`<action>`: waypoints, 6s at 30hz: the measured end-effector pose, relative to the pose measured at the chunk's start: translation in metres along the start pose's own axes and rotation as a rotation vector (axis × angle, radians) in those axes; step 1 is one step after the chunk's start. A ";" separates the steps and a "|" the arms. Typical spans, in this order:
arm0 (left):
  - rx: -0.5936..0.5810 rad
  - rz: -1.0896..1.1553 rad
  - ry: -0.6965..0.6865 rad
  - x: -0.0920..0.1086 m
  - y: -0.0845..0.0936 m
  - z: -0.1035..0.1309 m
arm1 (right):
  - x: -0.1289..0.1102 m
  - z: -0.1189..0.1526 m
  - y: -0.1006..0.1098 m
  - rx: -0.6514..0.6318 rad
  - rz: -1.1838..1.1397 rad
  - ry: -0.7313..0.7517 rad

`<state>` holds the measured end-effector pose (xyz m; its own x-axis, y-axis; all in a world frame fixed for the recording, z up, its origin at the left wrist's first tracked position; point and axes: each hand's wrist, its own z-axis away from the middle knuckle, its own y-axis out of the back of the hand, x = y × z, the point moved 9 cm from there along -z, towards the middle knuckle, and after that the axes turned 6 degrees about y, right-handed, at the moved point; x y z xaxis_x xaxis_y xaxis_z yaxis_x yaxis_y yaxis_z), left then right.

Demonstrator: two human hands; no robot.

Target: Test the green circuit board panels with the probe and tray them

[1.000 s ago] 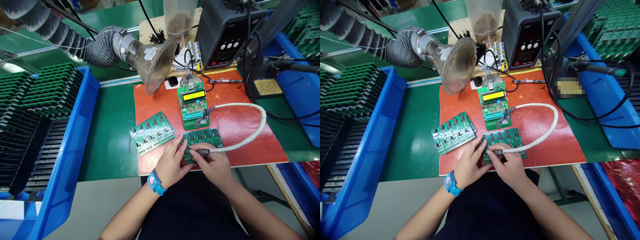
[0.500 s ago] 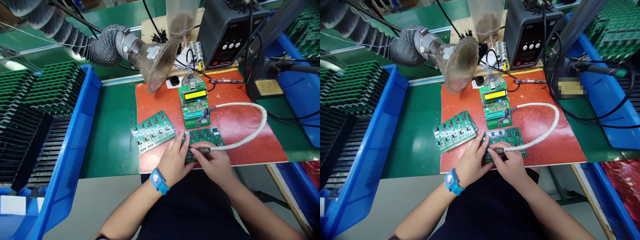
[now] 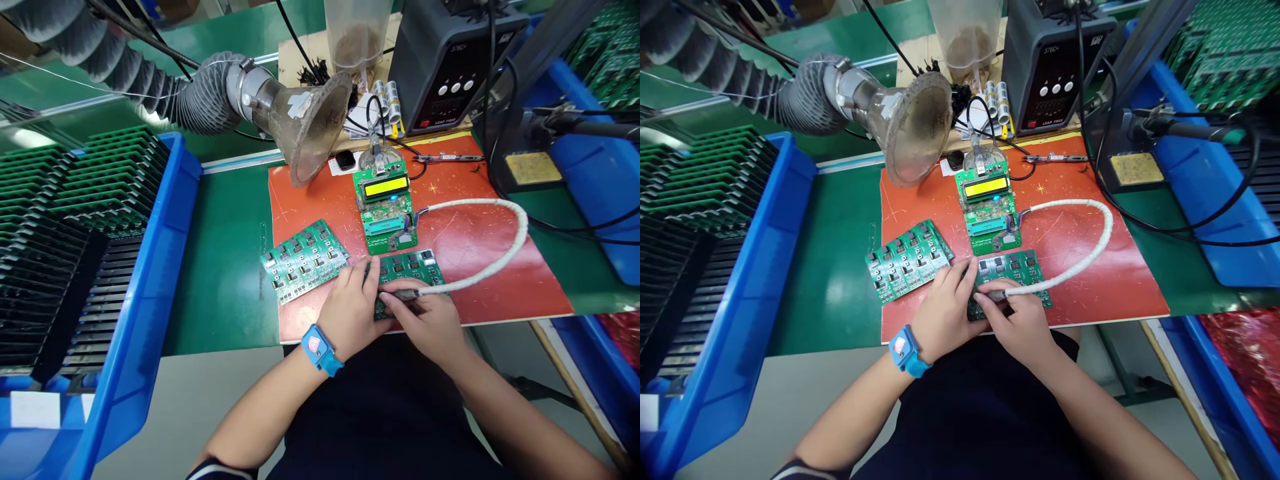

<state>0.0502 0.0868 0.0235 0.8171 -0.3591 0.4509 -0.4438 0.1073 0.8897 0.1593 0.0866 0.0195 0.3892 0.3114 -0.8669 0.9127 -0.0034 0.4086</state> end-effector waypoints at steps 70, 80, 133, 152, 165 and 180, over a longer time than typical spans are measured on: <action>0.289 0.125 -0.045 -0.021 0.009 0.029 | 0.072 0.013 0.076 0.080 0.090 -0.166; 0.350 0.090 -0.003 -0.018 0.009 0.033 | 0.073 0.014 0.076 0.078 0.085 -0.176; 0.369 -0.043 -0.113 0.021 -0.007 0.002 | 0.069 0.011 0.077 0.075 0.137 -0.182; 0.301 0.044 -0.076 0.013 -0.011 -0.001 | 0.052 0.011 0.071 0.150 0.010 -0.174; 0.147 -0.106 -0.145 0.028 -0.024 -0.005 | 0.056 0.011 0.060 0.075 0.100 -0.158; 0.164 -0.059 -0.097 0.023 -0.023 -0.010 | 0.045 0.003 0.059 0.046 0.262 -0.063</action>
<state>0.0831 0.0852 0.0140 0.8079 -0.4487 0.3820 -0.4565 -0.0666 0.8872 0.2314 0.0971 0.0039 0.6181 0.2344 -0.7503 0.7843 -0.1199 0.6087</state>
